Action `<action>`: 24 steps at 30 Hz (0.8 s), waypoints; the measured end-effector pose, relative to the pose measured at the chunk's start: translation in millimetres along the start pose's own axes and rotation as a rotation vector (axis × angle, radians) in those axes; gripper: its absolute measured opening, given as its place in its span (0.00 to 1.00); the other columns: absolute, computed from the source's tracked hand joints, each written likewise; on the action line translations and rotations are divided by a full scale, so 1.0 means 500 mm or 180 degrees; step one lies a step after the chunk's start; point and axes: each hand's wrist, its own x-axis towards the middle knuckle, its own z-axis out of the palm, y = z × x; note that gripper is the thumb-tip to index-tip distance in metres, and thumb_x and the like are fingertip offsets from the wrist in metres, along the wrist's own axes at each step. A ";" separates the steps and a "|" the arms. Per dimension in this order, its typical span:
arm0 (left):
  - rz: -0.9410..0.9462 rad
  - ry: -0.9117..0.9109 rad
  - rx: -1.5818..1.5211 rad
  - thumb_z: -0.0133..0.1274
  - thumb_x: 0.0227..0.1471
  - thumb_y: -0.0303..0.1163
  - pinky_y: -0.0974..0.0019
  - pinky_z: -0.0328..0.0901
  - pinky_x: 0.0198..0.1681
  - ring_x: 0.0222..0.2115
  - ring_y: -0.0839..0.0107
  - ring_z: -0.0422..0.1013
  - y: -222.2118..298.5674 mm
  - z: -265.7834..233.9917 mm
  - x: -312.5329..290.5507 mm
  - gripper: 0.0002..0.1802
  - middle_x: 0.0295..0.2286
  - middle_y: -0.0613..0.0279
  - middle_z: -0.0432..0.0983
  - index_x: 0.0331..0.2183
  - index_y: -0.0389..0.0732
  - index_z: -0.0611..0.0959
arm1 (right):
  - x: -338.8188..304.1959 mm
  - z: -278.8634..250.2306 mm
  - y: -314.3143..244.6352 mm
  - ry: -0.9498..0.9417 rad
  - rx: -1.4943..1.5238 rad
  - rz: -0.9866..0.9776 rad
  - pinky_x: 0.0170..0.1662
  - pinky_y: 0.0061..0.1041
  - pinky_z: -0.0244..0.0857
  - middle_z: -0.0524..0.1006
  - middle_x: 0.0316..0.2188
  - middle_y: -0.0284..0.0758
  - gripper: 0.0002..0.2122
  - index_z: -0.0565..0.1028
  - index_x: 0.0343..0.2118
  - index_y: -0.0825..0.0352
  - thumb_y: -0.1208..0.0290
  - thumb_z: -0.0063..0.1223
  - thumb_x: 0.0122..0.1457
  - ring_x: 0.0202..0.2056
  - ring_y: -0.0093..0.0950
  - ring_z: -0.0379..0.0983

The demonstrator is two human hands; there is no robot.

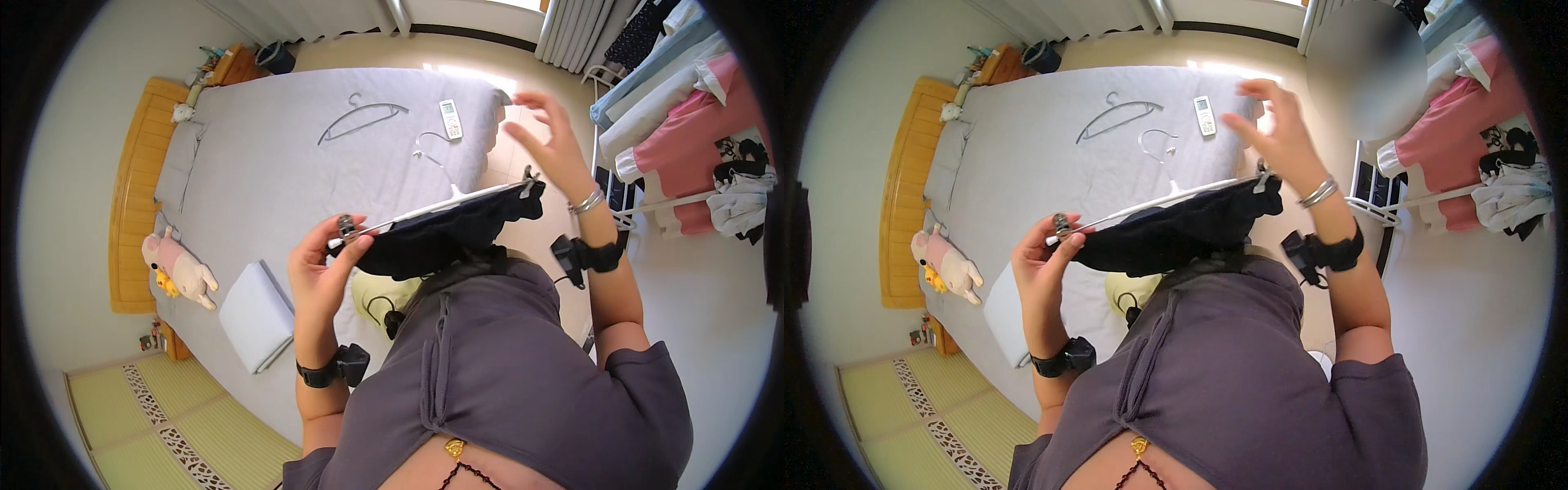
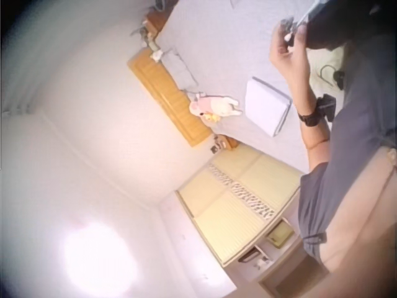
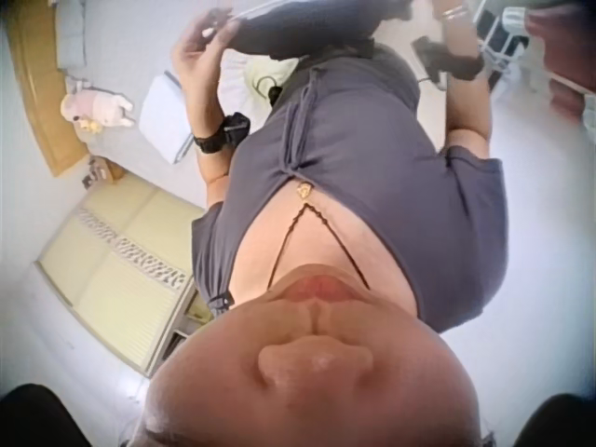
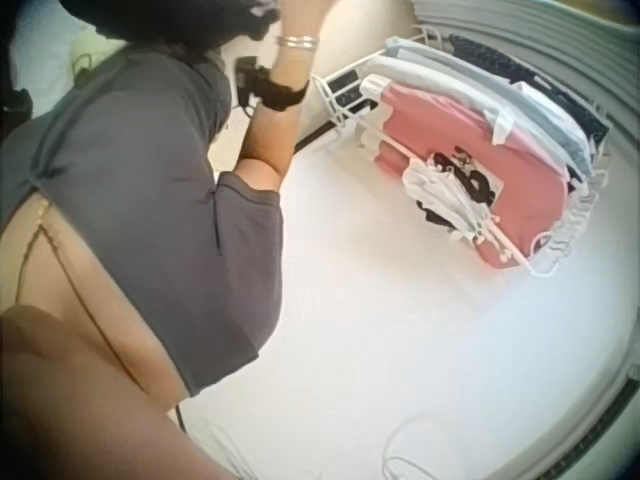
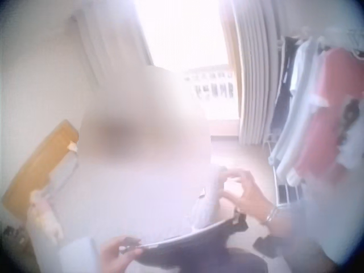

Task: The person folds a pair of dark pants, attaches them to a hanger using clips, and hangs the pants on a clothing rack. The person then browses through other clothes on the rack.

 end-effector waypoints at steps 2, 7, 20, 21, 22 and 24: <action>-0.0053 0.0071 -0.0155 0.59 0.49 0.21 0.69 0.69 0.41 0.36 0.65 0.77 -0.005 -0.019 -0.004 0.14 0.33 0.59 0.77 0.40 0.31 0.80 | -0.057 -0.010 0.119 -0.0266 0.0378 0.0732 0.53 0.27 0.60 0.74 0.44 0.30 0.22 0.67 0.53 0.61 0.64 0.58 0.56 0.49 0.25 0.67; -0.0002 0.0245 -0.0229 0.59 0.50 0.23 0.69 0.68 0.40 0.36 0.65 0.77 -0.029 -0.060 -0.014 0.13 0.31 0.61 0.76 0.39 0.31 0.80 | -0.145 0.022 0.105 -0.1724 0.2133 0.1828 0.44 0.17 0.60 0.73 0.35 0.24 0.26 0.66 0.57 0.62 0.63 0.59 0.56 0.38 0.15 0.66; 0.0146 0.0332 -0.0487 0.56 0.52 0.23 0.65 0.65 0.49 0.41 0.63 0.75 -0.075 -0.139 -0.033 0.18 0.37 0.54 0.78 0.45 0.32 0.76 | -0.012 0.030 0.011 -0.1214 0.1949 0.0746 0.46 0.18 0.62 0.76 0.34 0.27 0.11 0.75 0.41 0.68 0.71 0.59 0.57 0.38 0.17 0.68; 0.0246 0.0265 -0.0423 0.55 0.52 0.23 0.64 0.64 0.51 0.41 0.62 0.75 -0.073 -0.146 -0.029 0.18 0.38 0.54 0.78 0.47 0.32 0.75 | 0.010 0.016 -0.006 -0.1153 0.1731 0.0429 0.46 0.19 0.62 0.76 0.33 0.28 0.11 0.75 0.41 0.68 0.71 0.59 0.57 0.37 0.18 0.68; 0.0332 0.0189 -0.0369 0.55 0.53 0.23 0.65 0.64 0.51 0.42 0.61 0.75 -0.070 -0.154 -0.022 0.18 0.39 0.52 0.78 0.47 0.33 0.74 | 0.027 0.004 -0.019 -0.1158 0.1796 0.0350 0.45 0.19 0.62 0.75 0.33 0.28 0.10 0.75 0.40 0.67 0.71 0.58 0.57 0.37 0.18 0.68; 0.0433 0.0317 -0.0285 0.55 0.54 0.25 0.66 0.66 0.48 0.41 0.63 0.75 -0.055 -0.158 -0.007 0.18 0.38 0.53 0.78 0.47 0.34 0.74 | 0.059 -0.031 -0.076 -0.1055 0.1434 0.0088 0.44 0.19 0.62 0.74 0.32 0.27 0.09 0.74 0.38 0.67 0.70 0.58 0.57 0.36 0.17 0.68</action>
